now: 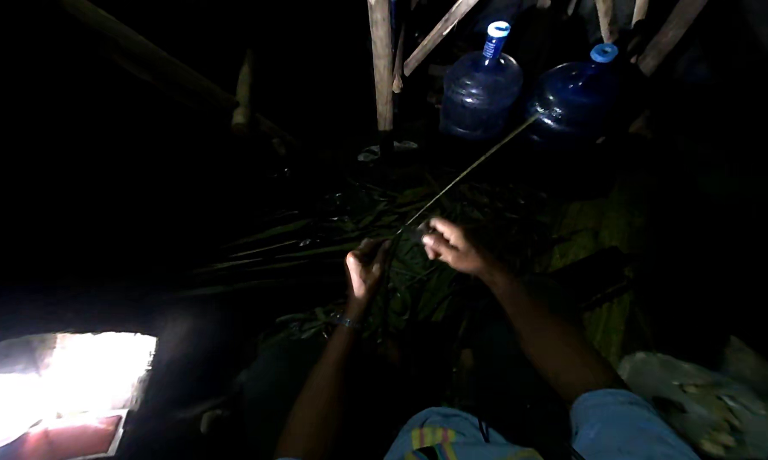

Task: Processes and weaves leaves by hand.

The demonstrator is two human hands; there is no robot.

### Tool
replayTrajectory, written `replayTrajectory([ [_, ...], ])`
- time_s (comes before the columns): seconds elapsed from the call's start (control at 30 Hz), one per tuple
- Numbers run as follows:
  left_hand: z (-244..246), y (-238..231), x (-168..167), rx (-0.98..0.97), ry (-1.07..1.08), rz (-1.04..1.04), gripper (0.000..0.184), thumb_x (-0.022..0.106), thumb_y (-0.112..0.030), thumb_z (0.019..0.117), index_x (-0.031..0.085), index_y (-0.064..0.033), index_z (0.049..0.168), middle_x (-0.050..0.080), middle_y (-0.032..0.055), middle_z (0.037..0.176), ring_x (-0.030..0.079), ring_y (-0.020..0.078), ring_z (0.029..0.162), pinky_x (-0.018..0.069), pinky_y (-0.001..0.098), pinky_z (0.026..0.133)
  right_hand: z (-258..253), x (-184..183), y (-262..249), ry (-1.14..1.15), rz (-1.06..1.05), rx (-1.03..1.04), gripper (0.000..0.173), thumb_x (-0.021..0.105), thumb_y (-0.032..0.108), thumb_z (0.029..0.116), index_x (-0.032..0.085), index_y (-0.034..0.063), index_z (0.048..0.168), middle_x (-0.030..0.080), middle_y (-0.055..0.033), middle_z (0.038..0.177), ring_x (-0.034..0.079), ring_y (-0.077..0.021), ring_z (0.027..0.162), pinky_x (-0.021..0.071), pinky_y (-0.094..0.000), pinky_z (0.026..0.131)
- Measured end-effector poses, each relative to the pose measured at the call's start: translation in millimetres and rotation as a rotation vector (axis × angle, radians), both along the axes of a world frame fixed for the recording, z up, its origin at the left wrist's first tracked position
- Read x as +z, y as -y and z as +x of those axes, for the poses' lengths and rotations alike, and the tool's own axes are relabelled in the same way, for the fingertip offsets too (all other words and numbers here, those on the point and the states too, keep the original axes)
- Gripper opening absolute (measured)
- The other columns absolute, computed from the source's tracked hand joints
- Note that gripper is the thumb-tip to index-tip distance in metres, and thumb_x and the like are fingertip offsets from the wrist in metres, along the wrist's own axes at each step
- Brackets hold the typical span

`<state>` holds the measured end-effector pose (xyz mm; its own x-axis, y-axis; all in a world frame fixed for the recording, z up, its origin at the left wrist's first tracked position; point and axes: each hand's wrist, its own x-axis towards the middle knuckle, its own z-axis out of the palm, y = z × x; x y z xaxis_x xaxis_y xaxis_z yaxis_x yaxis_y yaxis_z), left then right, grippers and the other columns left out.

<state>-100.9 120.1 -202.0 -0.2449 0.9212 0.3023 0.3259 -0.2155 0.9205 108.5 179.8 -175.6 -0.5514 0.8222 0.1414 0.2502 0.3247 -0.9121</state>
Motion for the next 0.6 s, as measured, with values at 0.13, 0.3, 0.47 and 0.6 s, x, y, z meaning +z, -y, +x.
replayTrajectory([
  [0.13, 15.1, 1.3, 0.9, -0.021, 0.175, 0.088, 0.012, 0.06, 0.006, 0.0916, 0.072, 0.0067, 0.095, 0.072, 0.0056, 0.09, 0.068, 0.0031, 0.081, 0.0582, 0.021, 0.078, -32.8, 5.5, 20.5, 0.029, -0.331, -0.021, 0.04, 0.048, 0.014, 0.1078, 0.049, -0.0005, 0.145, 0.066, -0.0134, 0.11, 0.058, -0.0088, 0.08, 0.048, -0.0253, 0.069],
  [0.3, 19.6, -0.4, -1.8, -0.023, 0.211, 0.111, 0.011, 0.063, 0.008, 0.0892, 0.073, 0.0075, 0.095, 0.072, 0.0059, 0.089, 0.068, 0.0026, 0.08, 0.0584, 0.0199, 0.078, -39.4, 0.7, 18.8, -0.271, -0.357, -0.124, 0.022, 0.053, 0.007, 0.1036, 0.061, 0.0028, 0.124, 0.064, 0.0002, 0.082, 0.048, -0.0004, 0.057, 0.0373, -0.0163, 0.051],
  [0.47, 18.7, -1.3, 1.6, -0.027, 0.148, 0.097, 0.011, 0.067, 0.004, 0.091, 0.075, 0.0039, 0.099, 0.074, 0.0069, 0.092, 0.069, 0.0047, 0.083, 0.0584, 0.0216, 0.081, -27.6, 9.5, 9.2, -0.383, -0.369, -0.183, 0.014, 0.051, 0.001, 0.1022, 0.063, 0.0012, 0.109, 0.066, -0.0017, 0.074, 0.042, 0.0013, 0.048, 0.0342, -0.0139, 0.045],
  [0.6, 18.0, -0.6, -1.1, 0.014, 0.121, 0.106, 0.011, 0.067, 0.005, 0.0899, 0.075, 0.0039, 0.098, 0.074, 0.0071, 0.092, 0.069, 0.0031, 0.082, 0.0586, 0.0194, 0.079, -14.5, 7.9, -1.7, -0.474, -0.363, -0.274, 0.016, 0.049, 0.002, 0.1031, 0.064, 0.0038, 0.107, 0.065, -0.0015, 0.075, 0.041, 0.001, 0.045, 0.035, -0.0138, 0.043],
])
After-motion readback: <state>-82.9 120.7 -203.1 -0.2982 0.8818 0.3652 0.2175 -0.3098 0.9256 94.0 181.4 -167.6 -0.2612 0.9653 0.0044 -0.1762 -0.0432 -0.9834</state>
